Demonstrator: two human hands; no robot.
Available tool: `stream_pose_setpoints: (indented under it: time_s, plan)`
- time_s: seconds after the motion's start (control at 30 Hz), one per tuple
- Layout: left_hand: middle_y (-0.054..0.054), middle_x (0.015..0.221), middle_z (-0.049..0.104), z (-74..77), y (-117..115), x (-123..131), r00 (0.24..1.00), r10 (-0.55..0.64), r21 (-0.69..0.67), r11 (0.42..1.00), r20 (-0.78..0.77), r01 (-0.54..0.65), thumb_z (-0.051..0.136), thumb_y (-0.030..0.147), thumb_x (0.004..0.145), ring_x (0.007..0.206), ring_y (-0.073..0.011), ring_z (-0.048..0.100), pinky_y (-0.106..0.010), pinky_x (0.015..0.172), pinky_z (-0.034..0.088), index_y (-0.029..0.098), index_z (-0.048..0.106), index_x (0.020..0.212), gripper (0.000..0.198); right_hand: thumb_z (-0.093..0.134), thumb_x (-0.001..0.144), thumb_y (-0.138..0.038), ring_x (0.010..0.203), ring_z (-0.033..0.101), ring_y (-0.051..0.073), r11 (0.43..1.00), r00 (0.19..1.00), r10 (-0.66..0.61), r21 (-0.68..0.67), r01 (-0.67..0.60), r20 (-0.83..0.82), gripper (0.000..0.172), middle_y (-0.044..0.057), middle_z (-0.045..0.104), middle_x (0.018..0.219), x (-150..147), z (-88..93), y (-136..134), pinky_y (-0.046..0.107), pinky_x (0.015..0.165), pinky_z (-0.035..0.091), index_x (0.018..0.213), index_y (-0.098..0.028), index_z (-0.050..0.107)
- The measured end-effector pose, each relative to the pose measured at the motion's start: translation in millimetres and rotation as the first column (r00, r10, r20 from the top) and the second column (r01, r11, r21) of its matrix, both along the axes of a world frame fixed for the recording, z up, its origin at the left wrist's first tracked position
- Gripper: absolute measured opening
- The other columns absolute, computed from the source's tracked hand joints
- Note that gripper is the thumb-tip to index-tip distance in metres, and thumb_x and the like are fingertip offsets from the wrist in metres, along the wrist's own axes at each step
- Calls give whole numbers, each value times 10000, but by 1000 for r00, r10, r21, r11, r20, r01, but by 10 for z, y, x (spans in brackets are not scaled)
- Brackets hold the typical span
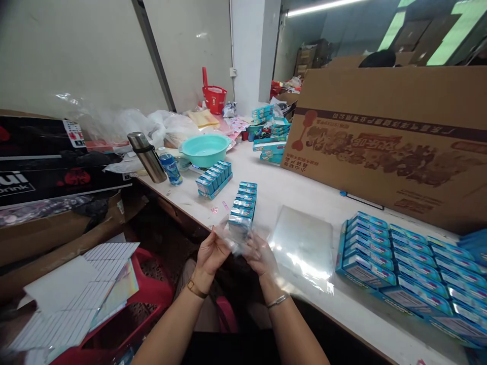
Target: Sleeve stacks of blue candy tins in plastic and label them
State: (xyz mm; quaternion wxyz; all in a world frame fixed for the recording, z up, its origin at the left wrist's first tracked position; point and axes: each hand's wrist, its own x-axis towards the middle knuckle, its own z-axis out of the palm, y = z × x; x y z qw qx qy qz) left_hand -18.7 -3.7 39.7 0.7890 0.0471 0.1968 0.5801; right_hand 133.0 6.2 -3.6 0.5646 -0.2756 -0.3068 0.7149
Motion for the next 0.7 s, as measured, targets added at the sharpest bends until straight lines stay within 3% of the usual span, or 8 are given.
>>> stream_pose_setpoints:
  time_s: [0.13, 0.23, 0.33, 0.5, 0.7]
  plan:
    - [3, 667, 662, -235, -25, -59, 967, -185, 148, 966, -176, 211, 618, 216, 927, 535, -75, 591, -175, 568, 481, 160, 694, 958, 99, 849, 665, -405, 370, 138, 30, 1000, 996, -20, -11, 19, -82, 442, -129, 262, 462, 123, 34, 17, 174, 357, 273, 615, -223, 449]
    - [15, 573, 601, -380, 14, -201, 892, -222, 231, 915, -394, 330, 813, 300, 745, 418, -60, 482, -170, 451, 389, 136, 700, 871, 236, 855, 679, -455, 387, 189, 30, 998, 993, -60, -24, 58, -102, 418, -120, 327, 497, 166, 45, -55, 175, 401, 330, 668, -218, 510]
    - [39, 509, 509, -393, 135, -344, 835, -115, 247, 926, -538, 286, 874, 355, 633, 410, -47, 397, -175, 432, 314, 122, 707, 807, 335, 891, 610, -509, 423, 285, 49, 991, 991, -134, -5, 134, -30, 443, -98, 429, 543, 133, 12, -53, 194, 417, 342, 732, -229, 570]
    - [86, 495, 381, -280, 507, -408, 789, 51, 341, 917, -613, 206, 853, 375, 638, 442, -48, 339, -184, 469, 311, 126, 706, 858, 363, 897, 574, -528, 461, 326, 66, 975, 975, -219, 40, 217, 45, 466, -84, 457, 564, 84, -28, 279, 209, 413, 272, 733, -223, 583]
    - [17, 600, 564, -401, 857, -181, 717, 126, 300, 946, -685, 121, 848, 351, 637, 539, -85, 459, -213, 531, 358, 134, 636, 688, 307, 875, 492, -645, 443, 261, 57, 952, 947, -302, -17, 306, 109, 609, -108, 367, 504, -2, -107, 616, 213, 406, 191, 644, -226, 460]
